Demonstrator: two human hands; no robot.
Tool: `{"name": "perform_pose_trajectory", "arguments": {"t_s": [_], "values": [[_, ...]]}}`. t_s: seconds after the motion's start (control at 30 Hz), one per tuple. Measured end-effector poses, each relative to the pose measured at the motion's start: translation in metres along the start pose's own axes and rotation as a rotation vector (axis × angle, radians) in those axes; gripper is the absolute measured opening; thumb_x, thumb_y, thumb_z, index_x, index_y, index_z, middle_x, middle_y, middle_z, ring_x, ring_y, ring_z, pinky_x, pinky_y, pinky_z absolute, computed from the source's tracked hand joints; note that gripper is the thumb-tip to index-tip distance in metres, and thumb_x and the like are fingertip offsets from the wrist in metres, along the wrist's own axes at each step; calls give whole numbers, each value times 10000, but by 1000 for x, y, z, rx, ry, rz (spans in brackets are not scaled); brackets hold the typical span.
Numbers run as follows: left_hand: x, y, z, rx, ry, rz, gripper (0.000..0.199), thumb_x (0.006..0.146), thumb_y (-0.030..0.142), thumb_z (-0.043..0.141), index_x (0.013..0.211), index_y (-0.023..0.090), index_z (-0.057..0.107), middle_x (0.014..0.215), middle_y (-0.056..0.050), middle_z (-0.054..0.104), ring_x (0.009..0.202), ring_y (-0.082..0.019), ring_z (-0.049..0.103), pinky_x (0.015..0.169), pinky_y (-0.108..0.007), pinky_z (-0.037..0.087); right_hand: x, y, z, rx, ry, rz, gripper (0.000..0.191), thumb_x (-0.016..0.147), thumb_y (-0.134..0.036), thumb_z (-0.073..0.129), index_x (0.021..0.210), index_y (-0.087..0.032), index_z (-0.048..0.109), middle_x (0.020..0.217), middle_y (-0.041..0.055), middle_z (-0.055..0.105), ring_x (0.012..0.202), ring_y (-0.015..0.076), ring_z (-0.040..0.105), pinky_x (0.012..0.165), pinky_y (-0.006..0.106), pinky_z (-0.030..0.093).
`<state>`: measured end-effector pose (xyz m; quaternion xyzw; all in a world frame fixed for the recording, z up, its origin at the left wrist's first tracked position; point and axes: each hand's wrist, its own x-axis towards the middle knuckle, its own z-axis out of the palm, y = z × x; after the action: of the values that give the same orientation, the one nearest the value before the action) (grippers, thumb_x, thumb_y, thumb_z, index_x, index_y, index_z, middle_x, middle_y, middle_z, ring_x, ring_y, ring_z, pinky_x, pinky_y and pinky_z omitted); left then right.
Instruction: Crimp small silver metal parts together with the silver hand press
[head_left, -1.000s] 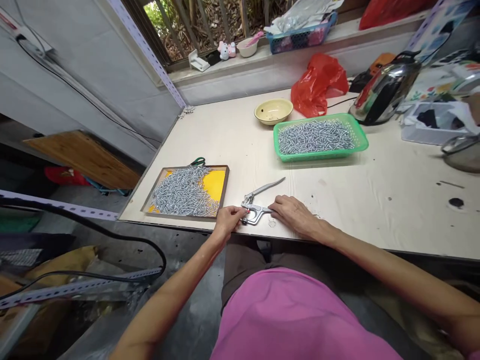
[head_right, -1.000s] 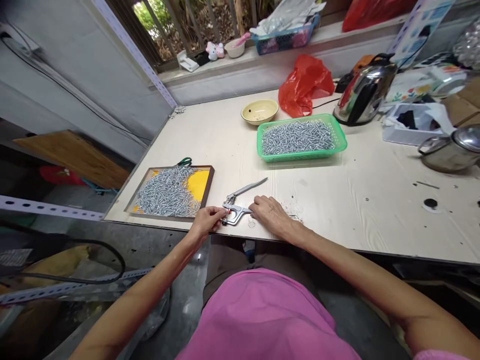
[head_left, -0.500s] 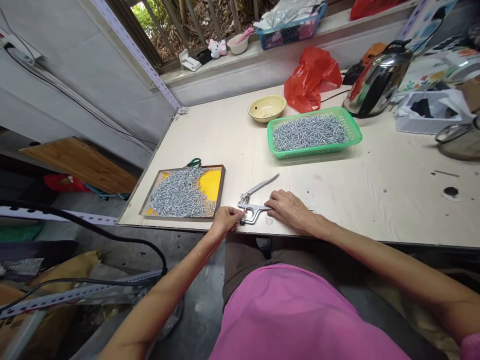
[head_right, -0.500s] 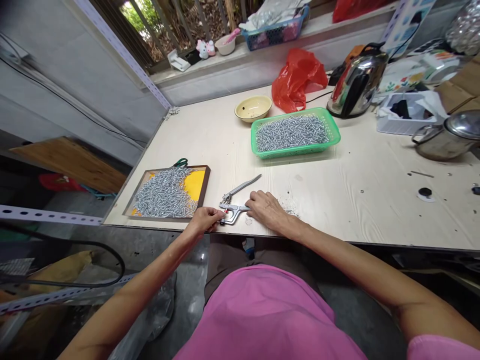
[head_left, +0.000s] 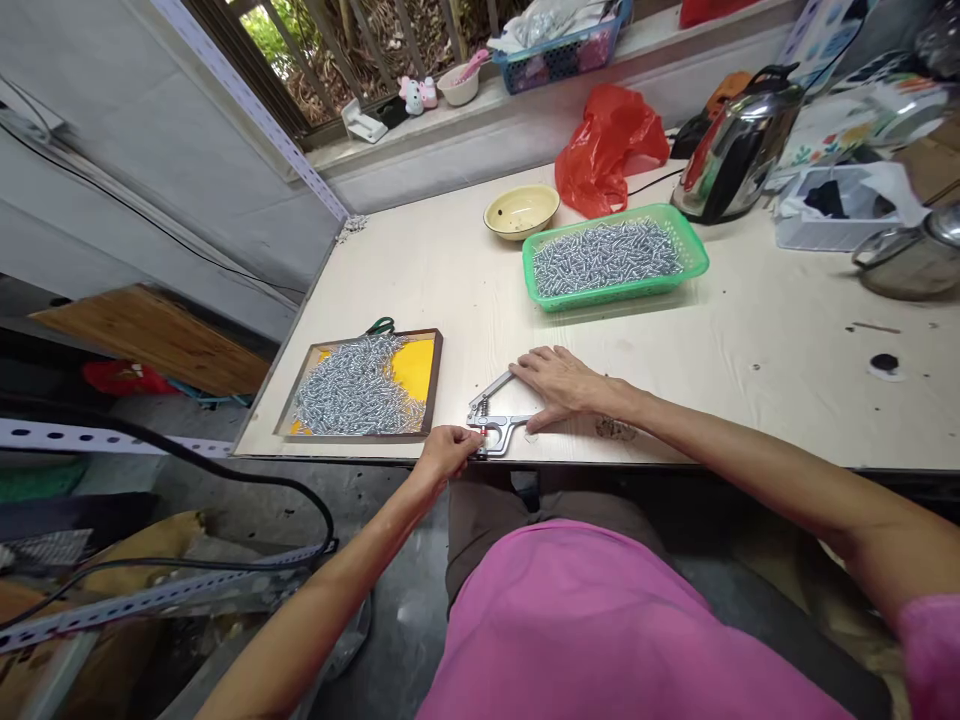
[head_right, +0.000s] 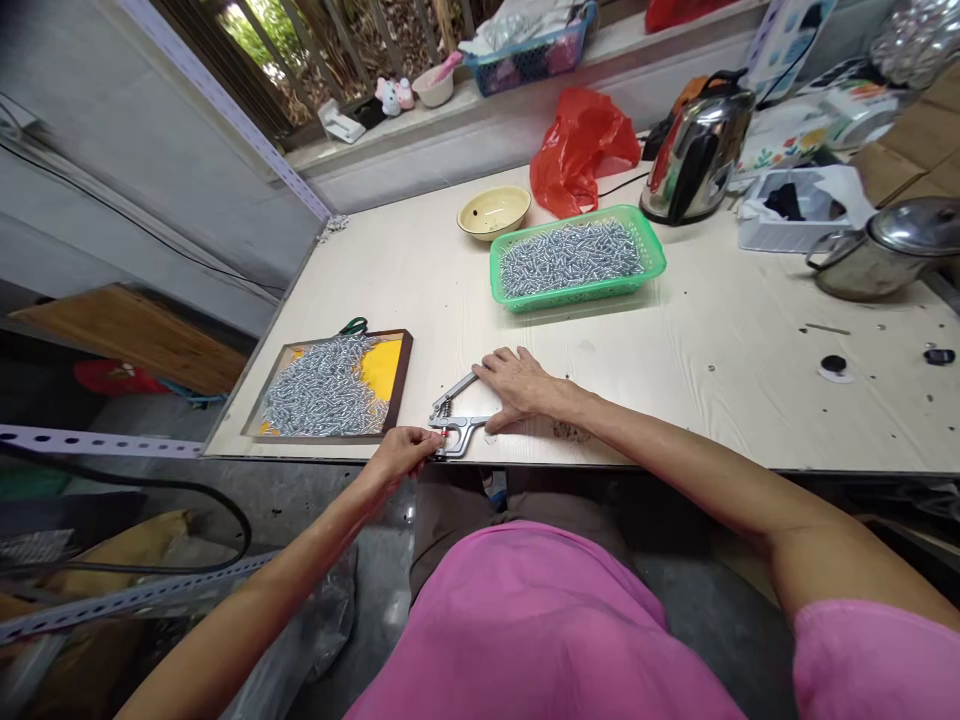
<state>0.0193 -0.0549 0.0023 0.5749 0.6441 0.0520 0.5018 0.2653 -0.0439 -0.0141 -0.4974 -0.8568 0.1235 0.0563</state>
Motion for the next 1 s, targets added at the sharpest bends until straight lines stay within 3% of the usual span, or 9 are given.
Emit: {"name": "perform_pose_trajectory", "arguments": {"t_s": [0.13,0.47,0.57,0.63,0.7,0.8,0.87,1.0], "values": [[1,-1,0,27,2,0,328,699,440,675,592,153,555,372,82,375,328,-49,300,356,-190,211,-3,-1,0,0,30,4,880,655,-725,624,1288,-131,481,1284,191,511,1144,360,419,934,495,324],[-4,-4,2,46,53,-9,280,760,393,616,619,161,550,438,69,401,373,-77,367,403,-211,329,-4,-9,-3,-40,32,26,656,707,-623,679,1134,-139,567,1076,143,579,998,298,467,850,400,319],[-6,-6,2,250,179,149,287,808,389,585,637,159,575,550,21,497,500,-114,493,519,-237,410,-6,-11,-2,-40,29,8,536,746,-556,690,1074,-144,591,1027,129,583,957,270,478,812,364,330],[-8,-3,5,422,309,342,233,842,351,567,727,156,623,738,-29,582,672,-147,570,649,-265,457,-8,-14,-2,-32,22,2,482,761,-503,704,1059,-140,596,1017,125,584,942,258,482,779,344,341],[-6,5,10,566,361,536,180,856,324,574,888,163,649,935,-65,604,850,-183,587,772,-300,473,-10,-17,-3,-26,21,6,462,775,-466,706,1075,-134,593,1025,128,586,945,256,484,761,337,352],[4,23,19,760,281,747,372,822,301,645,1158,157,577,1195,-112,571,1091,-250,521,922,-368,451,-11,-23,-5,-28,26,22,486,810,-430,682,1166,-123,560,1047,135,589,967,258,485,768,339,368],[15,35,23,860,198,805,522,801,285,674,1268,138,494,1310,-139,519,1172,-275,471,979,-401,423,-12,-26,-7,-30,19,42,546,814,-419,680,1233,-110,518,1060,138,590,975,257,487,782,342,379],[30,50,21,962,26,797,609,808,314,666,1331,128,415,1248,-140,558,1124,-266,504,962,-399,432,-16,-27,-12,-17,-20,92,703,766,-438,722,1297,-65,453,1118,156,578,1001,272,487,800,350,406]]}}
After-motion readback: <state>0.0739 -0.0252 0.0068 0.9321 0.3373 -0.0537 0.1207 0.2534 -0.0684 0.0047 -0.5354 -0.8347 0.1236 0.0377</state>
